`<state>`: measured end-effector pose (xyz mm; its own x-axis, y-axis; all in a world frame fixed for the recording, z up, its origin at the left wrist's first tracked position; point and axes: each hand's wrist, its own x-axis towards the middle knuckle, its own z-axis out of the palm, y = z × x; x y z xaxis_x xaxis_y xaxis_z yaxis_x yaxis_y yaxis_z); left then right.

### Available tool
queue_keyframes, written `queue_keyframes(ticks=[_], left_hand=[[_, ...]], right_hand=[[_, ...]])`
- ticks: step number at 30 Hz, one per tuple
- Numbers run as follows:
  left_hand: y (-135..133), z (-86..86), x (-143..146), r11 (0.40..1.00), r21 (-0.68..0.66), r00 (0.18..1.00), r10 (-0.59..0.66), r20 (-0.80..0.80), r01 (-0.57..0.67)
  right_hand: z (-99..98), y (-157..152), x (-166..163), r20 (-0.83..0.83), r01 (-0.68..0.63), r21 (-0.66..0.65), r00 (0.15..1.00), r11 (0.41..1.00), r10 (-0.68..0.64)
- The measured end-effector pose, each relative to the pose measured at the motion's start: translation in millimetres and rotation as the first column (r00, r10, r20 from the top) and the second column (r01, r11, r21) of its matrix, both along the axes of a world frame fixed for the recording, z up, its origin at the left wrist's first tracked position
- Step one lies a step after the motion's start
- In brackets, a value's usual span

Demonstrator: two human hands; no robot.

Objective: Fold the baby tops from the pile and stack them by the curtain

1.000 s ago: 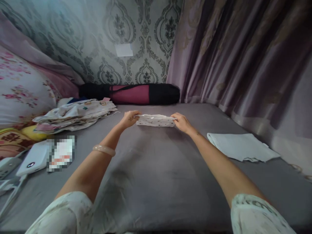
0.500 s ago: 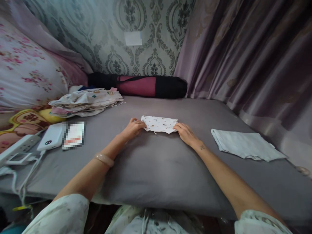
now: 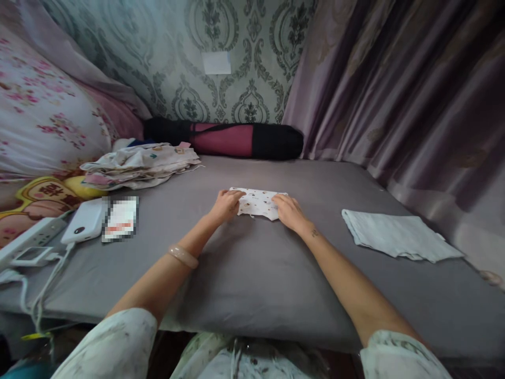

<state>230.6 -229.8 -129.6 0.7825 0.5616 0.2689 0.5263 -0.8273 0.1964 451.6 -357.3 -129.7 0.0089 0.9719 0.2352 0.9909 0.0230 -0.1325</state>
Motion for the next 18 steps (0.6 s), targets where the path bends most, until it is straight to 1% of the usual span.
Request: queue_keyframes(ticks=[3, 5, 7, 12, 15, 18], left_hand=[[-10.9, 1.6, 31.1, 0.999, 0.009, 0.998, 0.044, -0.045, -0.044], [-14.5, -1.9, 45.9, 0.998, 0.006, 0.994, 0.062, -0.095, -0.062], [-14.5, -7.4, 54.1, 0.997, -0.005, 0.988, 0.074, -0.133, -0.075], [-6.3, -19.2, 57.6, 0.993, -0.057, 0.980, 0.088, -0.177, -0.100], [-2.6, -22.0, 56.5, 0.991, -0.080, 0.981, 0.097, -0.170, -0.111], [-0.1, -23.5, 54.0, 0.990, -0.070, 0.980, 0.110, -0.163, -0.123]], right_hand=[[-4.2, 24.1, -25.2, -0.021, 0.039, 0.008, 0.999, 0.999, -0.039], [-8.2, 36.0, -38.6, -0.031, 0.066, -0.032, 0.997, 0.997, -0.067], [-11.7, 43.3, -46.6, -0.045, 0.079, -0.071, 0.996, 0.994, -0.082], [-16.7, 47.7, -46.3, -0.075, 0.082, -0.106, 0.993, 0.991, -0.090], [-18.8, 47.3, -42.6, -0.087, 0.077, -0.096, 0.993, 0.992, -0.085], [-21.0, 47.4, -39.4, -0.087, 0.091, -0.107, 0.991, 0.990, -0.101]])
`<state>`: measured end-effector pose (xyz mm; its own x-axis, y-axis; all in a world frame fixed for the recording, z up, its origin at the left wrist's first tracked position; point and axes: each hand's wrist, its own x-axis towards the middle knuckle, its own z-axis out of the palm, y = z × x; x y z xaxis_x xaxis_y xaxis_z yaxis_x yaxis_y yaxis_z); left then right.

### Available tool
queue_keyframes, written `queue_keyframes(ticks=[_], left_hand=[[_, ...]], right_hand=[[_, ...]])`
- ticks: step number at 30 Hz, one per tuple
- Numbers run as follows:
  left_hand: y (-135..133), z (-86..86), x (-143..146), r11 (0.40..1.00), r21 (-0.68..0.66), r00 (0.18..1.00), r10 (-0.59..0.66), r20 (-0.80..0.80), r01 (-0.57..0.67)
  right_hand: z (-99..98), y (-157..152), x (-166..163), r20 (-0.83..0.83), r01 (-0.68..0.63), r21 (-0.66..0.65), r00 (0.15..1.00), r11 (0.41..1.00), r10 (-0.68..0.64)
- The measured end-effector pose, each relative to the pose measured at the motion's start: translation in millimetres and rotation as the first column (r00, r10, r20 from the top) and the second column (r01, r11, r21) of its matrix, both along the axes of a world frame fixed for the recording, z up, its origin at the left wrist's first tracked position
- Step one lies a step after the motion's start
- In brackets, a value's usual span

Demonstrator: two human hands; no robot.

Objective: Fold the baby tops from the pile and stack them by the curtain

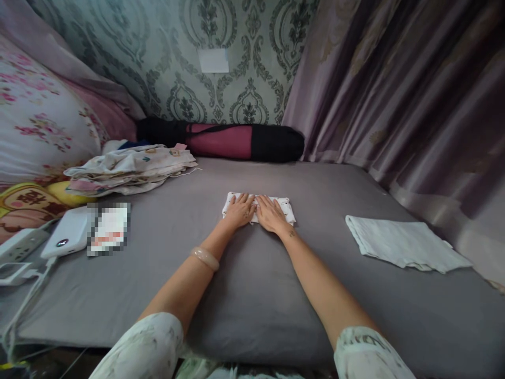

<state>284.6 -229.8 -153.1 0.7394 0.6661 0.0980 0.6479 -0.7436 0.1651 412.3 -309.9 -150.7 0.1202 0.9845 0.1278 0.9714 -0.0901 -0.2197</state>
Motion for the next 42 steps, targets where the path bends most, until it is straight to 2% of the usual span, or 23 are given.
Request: queue_keyframes(ticks=[6, 14, 22, 29, 35, 42], left_hand=[[5.3, -2.6, -8.4, 0.998, 0.044, 0.999, 0.052, -0.002, -0.052], [12.5, -1.8, -18.1, 0.992, 0.026, 0.992, 0.124, -0.013, -0.123], [17.3, -3.0, -23.9, 0.989, -0.027, 0.989, 0.147, -0.029, -0.148], [14.8, 0.5, -24.3, 0.984, 0.143, 0.990, 0.093, 0.107, -0.108], [19.5, -7.6, -25.9, 0.992, -0.002, 0.992, 0.124, 0.005, -0.124], [22.3, -10.0, -26.8, 0.992, -0.012, 0.992, 0.124, 0.008, -0.124]], right_hand=[[-4.5, -0.4, 10.1, 0.025, 0.111, -0.014, 0.994, 0.994, -0.111], [-4.0, -5.5, 16.4, 0.059, 0.232, 0.000, 0.971, 0.973, -0.232], [-4.6, -7.9, 20.9, 0.074, 0.245, -0.005, 0.967, 0.970, -0.244], [2.2, -11.6, 24.8, 0.102, 0.253, 0.092, 0.960, 0.963, -0.262], [-8.0, -12.3, 31.5, 0.085, 0.294, 0.006, 0.952, 0.956, -0.293], [-11.3, -10.5, 33.6, 0.073, 0.299, 0.001, 0.952, 0.954, -0.299]])
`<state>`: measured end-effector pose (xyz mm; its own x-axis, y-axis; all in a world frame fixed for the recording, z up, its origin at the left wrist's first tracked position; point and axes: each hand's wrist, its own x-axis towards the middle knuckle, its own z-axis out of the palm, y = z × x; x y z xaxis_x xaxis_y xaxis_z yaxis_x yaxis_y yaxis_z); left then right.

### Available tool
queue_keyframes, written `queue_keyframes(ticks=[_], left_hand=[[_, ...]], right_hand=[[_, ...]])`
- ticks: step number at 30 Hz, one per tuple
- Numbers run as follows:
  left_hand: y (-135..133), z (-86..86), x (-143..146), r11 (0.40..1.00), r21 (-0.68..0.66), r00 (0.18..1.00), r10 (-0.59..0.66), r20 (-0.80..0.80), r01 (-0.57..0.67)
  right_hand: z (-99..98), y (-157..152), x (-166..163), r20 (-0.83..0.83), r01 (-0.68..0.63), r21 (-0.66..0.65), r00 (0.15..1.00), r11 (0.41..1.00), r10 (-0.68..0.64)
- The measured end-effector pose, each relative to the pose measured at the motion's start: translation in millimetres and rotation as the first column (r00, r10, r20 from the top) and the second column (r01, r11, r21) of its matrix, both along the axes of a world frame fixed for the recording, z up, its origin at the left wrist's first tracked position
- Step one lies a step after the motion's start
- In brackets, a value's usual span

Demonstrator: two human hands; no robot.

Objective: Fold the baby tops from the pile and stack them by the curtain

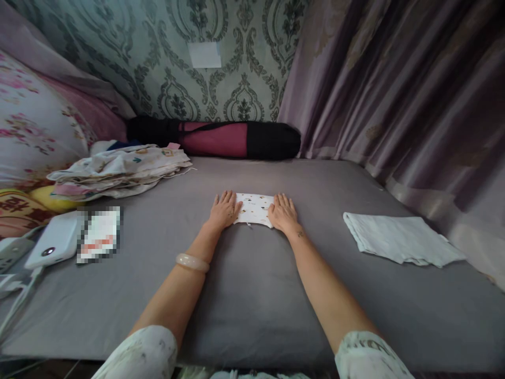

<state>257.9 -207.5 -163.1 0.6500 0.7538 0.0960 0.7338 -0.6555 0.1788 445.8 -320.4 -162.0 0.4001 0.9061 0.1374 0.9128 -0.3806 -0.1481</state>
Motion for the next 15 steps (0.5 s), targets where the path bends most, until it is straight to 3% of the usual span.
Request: queue_keyframes(ticks=[5, 11, 15], left_hand=[[-5.4, 8.4, 0.9, 1.000, 0.020, 1.000, 0.002, 0.018, -0.002], [-15.7, 18.5, 8.6, 0.979, 0.198, 0.994, -0.063, 0.093, 0.044], [-18.4, 10.4, 13.5, 0.981, 0.144, 0.990, -0.137, 0.044, 0.129]], right_hand=[[6.4, -1.9, -2.8, 0.019, -0.007, 0.032, 1.000, 0.999, 0.006], [21.3, -0.6, -18.6, 0.048, -0.082, 0.110, 0.996, 0.991, 0.077], [16.1, 0.6, -24.8, -0.014, -0.114, 0.044, 0.993, 0.992, 0.115]])
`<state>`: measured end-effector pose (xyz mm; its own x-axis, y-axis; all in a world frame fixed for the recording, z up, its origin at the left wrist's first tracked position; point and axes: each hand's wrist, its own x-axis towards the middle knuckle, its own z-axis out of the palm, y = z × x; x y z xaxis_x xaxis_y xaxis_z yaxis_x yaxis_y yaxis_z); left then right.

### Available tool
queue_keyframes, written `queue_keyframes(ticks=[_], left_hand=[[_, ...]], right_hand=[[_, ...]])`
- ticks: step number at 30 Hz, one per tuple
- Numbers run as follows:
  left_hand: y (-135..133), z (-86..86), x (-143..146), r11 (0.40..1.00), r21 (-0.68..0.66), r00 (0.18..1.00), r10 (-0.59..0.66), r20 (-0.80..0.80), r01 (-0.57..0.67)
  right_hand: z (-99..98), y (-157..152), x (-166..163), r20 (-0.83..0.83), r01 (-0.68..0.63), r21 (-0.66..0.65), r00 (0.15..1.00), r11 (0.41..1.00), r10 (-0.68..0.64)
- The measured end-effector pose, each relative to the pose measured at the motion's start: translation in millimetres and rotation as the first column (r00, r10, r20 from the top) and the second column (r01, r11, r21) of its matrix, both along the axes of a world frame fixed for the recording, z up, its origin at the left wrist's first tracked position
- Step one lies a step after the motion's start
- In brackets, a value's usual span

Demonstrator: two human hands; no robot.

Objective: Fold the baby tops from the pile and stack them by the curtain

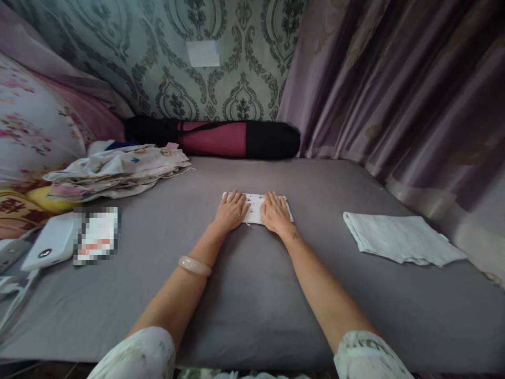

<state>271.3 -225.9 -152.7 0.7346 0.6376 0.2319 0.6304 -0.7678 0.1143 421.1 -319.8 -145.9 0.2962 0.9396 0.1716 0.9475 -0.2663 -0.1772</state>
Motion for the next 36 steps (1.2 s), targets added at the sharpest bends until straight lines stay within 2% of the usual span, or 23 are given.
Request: queue_keyframes(ticks=[3, 7, 13, 21, 29, 36], left_hand=[[0.7, -4.7, 1.2, 0.997, -0.083, 0.998, -0.002, -0.059, -0.003], [0.9, -3.2, 1.4, 0.994, -0.112, 0.995, 0.005, -0.100, -0.016], [-2.0, 0.3, 0.7, 0.996, -0.084, 0.995, 0.012, -0.098, -0.021], [-13.2, 7.6, 7.1, 0.998, 0.028, 0.999, -0.046, -0.024, 0.047], [-9.3, -7.6, 9.6, 0.990, -0.108, 0.993, -0.098, -0.066, 0.091], [-9.4, 1.0, 2.4, 0.994, -0.063, 0.996, -0.086, 0.003, 0.086]], right_hand=[[-7.2, -0.1, 0.2, -0.028, 0.004, -0.042, 1.000, 0.999, -0.005], [-10.7, 0.2, 1.6, -0.021, 0.008, -0.038, 1.000, 0.999, -0.009], [-9.1, 0.6, 2.1, -0.023, 0.012, -0.044, 1.000, 0.999, -0.013], [0.0, 2.1, -8.1, 0.021, -0.064, 0.061, 0.998, 0.996, 0.063], [-7.6, 2.7, -9.6, -0.011, -0.094, -0.009, 0.996, 0.996, 0.094], [-3.8, 4.5, -8.7, -0.014, -0.090, -0.056, 0.996, 0.994, 0.089]])
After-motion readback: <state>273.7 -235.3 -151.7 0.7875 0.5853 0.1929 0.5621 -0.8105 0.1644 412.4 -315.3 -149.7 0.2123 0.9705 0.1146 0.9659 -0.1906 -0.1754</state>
